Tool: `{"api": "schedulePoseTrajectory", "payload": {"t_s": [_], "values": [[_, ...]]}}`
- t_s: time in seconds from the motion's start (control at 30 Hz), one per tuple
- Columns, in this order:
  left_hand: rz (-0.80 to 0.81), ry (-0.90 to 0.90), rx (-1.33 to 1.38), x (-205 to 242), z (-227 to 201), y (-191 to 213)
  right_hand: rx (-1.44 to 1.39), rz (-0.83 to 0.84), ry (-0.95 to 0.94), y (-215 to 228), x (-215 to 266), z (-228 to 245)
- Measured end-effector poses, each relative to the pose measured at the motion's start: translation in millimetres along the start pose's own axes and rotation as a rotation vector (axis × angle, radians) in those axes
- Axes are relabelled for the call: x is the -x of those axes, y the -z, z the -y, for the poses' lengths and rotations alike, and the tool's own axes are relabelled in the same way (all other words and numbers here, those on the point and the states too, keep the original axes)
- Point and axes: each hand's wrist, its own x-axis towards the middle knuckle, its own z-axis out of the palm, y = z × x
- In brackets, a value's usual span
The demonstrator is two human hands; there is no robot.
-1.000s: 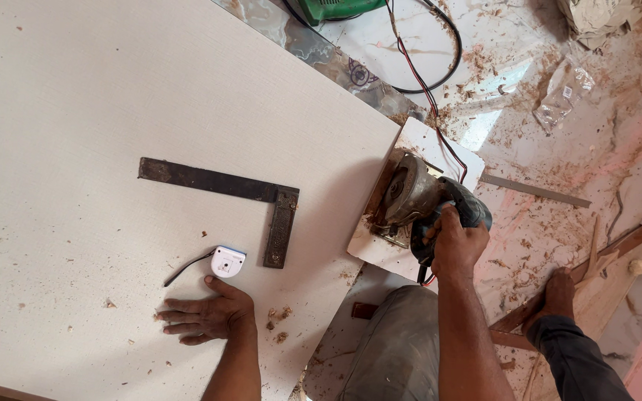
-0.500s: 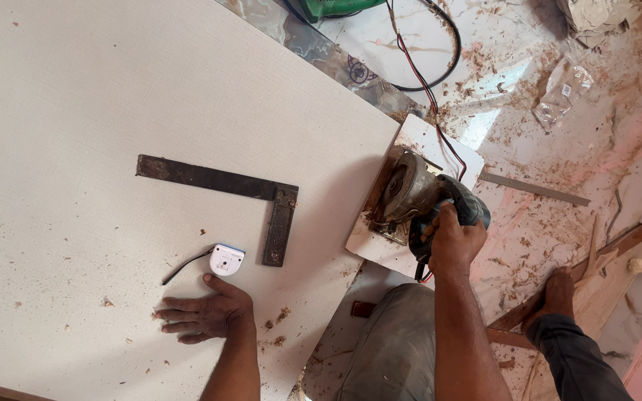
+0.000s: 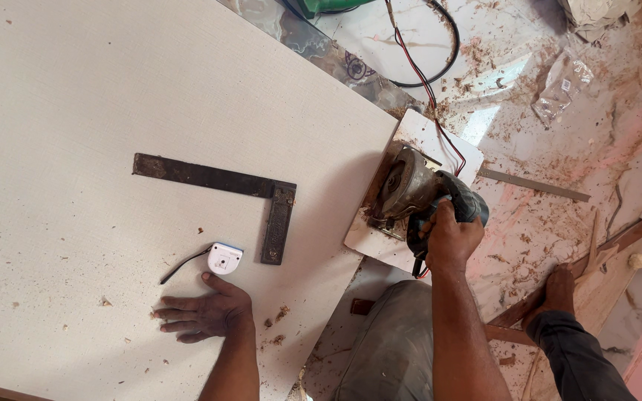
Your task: The person marks a point on a white board using a pencil and square, then drills a hole with a green power drill. Afterward, they use a handheld electric router to cut a rectangular notch along the edge of the board.
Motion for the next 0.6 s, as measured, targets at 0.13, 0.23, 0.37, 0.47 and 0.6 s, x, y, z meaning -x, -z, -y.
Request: {"api": "schedulePoseTrajectory", "payload": {"t_s": [0.13, 0.23, 0.37, 0.47, 0.6], "values": [[0.006, 0.008, -0.009, 0.3, -0.6, -0.4, -0.008, 0.004, 0.010, -0.6, 0.6, 0.5], [0.005, 0.002, -0.007, -1.8, -0.1, -0.1, 0.005, -0.001, 0.003, -1.5, 2.1, 0.1], [0.020, 0.011, -0.010, -2.4, 0.7, -1.6, 0.015, -0.005, 0.000, -1.6, 3.2, -2.1], [0.002, 0.002, -0.009, -0.4, 2.0, -2.8, 0.001, -0.001, 0.011, -0.7, 2.9, -4.6], [-0.005, -0.018, 0.002, 1.4, 2.8, -0.4, -0.014, 0.013, 0.036, -0.3, 2.9, -7.5]]}}
